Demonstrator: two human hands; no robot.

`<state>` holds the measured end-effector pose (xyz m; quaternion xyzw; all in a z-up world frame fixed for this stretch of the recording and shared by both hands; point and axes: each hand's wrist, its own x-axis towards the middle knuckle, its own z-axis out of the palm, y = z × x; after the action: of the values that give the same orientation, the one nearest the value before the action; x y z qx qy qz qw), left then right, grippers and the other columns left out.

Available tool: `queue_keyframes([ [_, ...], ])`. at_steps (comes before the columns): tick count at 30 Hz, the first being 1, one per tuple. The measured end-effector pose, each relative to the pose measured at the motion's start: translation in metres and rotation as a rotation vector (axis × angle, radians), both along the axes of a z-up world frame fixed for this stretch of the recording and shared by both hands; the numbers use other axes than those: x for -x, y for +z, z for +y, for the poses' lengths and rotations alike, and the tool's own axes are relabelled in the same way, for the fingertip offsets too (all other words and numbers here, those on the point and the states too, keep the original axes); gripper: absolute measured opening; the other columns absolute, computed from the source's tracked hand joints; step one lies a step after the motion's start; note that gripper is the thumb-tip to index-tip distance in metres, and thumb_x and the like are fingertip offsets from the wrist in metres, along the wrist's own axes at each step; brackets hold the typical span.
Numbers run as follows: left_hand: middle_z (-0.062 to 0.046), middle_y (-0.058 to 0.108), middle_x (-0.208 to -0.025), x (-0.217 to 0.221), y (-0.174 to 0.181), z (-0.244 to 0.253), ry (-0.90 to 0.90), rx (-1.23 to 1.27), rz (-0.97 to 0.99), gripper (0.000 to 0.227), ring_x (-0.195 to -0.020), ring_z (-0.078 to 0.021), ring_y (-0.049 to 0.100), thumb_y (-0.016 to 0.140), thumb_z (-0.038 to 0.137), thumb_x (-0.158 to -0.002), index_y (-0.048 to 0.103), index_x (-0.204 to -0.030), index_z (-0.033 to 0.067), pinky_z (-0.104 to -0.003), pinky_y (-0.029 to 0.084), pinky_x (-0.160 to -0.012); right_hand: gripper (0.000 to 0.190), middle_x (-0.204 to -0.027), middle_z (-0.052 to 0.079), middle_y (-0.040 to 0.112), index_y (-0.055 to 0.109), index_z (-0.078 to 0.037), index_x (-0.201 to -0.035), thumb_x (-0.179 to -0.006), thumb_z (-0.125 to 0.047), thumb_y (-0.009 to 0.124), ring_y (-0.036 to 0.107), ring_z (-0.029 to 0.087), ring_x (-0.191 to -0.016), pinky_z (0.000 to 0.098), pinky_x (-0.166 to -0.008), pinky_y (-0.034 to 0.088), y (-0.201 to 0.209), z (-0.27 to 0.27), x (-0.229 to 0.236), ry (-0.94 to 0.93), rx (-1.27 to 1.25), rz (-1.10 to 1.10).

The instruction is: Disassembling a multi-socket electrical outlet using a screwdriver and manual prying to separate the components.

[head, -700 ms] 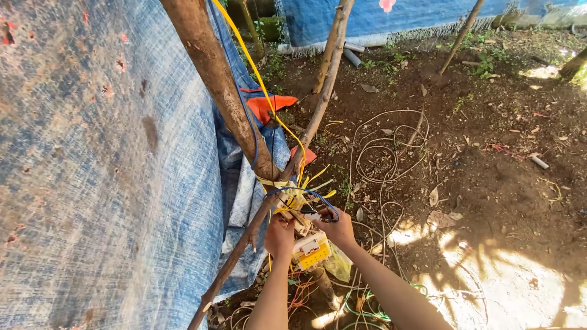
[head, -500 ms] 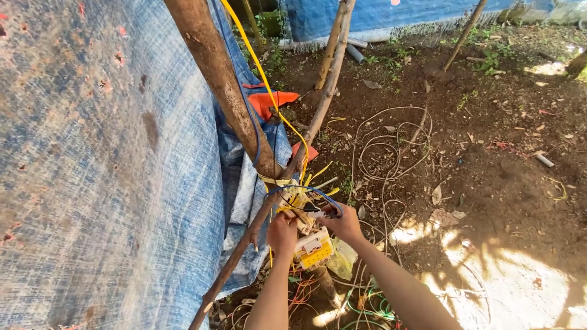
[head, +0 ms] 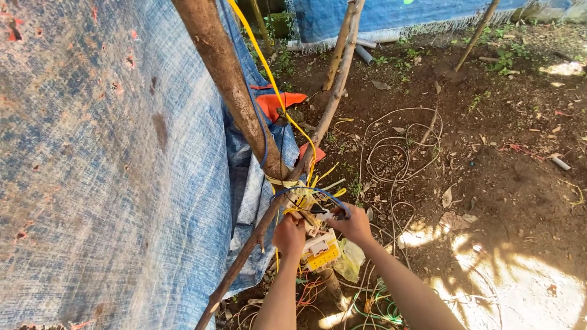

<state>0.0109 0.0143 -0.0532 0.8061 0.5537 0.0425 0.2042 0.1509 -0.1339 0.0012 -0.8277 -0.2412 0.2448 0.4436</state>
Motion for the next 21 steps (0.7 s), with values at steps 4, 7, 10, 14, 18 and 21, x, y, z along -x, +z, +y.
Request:
queue_keyframes([
  [4,-0.009,0.076,-0.080,0.000,0.009,-0.002,-0.009,-0.010,0.008,0.022,-0.083,-0.0351,0.077,0.074,0.039,-0.084,0.071,-0.087,0.0180,-0.052,0.063,-0.070,0.030,-0.095,0.016,0.078,0.079,-0.005,-0.099,-0.073,-0.016,0.089,0.072,0.035,-0.096,0.0455,-0.079,0.056,0.036,-0.003,-0.003,0.081,0.006,0.074],
  [7,-0.009,0.075,-0.079,-0.001,0.018,-0.007,-0.018,-0.037,0.011,0.022,-0.081,-0.0336,0.077,0.074,0.038,-0.086,0.069,-0.086,0.0174,-0.050,0.063,-0.069,0.033,-0.087,0.014,0.075,0.075,-0.007,-0.097,-0.073,-0.022,0.091,0.073,0.033,-0.089,0.0445,-0.077,0.057,0.008,-0.017,-0.008,0.002,0.024,0.000],
  [10,-0.013,0.075,-0.080,-0.003,0.008,-0.005,-0.002,-0.033,0.000,0.027,-0.083,-0.0380,0.076,0.074,0.042,-0.084,0.070,-0.090,0.0158,-0.055,0.062,-0.067,0.029,-0.089,0.014,0.075,0.076,-0.008,-0.102,-0.079,-0.022,0.087,0.073,0.031,-0.089,0.0440,-0.077,0.057,0.008,-0.037,-0.018,-0.022,0.101,0.032],
  [14,-0.016,0.075,-0.094,0.006,0.027,-0.011,0.020,0.048,-0.068,0.037,-0.092,-0.0389,0.075,0.076,0.041,-0.084,0.069,-0.107,0.0132,-0.056,0.062,-0.073,0.033,-0.089,0.013,0.079,0.078,-0.008,-0.099,-0.073,-0.025,0.090,0.076,0.031,-0.092,0.0435,-0.079,0.059,0.029,-0.047,-0.006,0.238,0.253,0.070],
  [18,0.005,0.067,-0.130,0.035,0.066,-0.050,0.127,0.285,-0.227,0.059,-0.098,-0.0165,0.070,0.068,0.036,-0.091,0.047,-0.144,0.0234,-0.035,0.057,-0.080,0.028,-0.079,-0.001,0.065,0.066,-0.011,-0.091,-0.086,-0.032,0.084,0.051,0.008,-0.059,0.0168,-0.055,0.046,0.049,-0.033,0.025,0.383,0.401,0.205],
  [21,0.006,0.073,-0.120,0.081,0.038,-0.089,0.195,0.298,-0.430,0.041,-0.095,-0.0145,0.070,0.068,0.034,-0.090,0.065,-0.129,0.0237,-0.033,0.057,-0.076,0.025,-0.076,-0.001,0.067,0.068,-0.011,-0.091,-0.085,-0.030,0.084,0.054,0.007,-0.059,0.0178,-0.054,0.047,0.023,-0.026,0.069,0.475,0.333,0.225],
])
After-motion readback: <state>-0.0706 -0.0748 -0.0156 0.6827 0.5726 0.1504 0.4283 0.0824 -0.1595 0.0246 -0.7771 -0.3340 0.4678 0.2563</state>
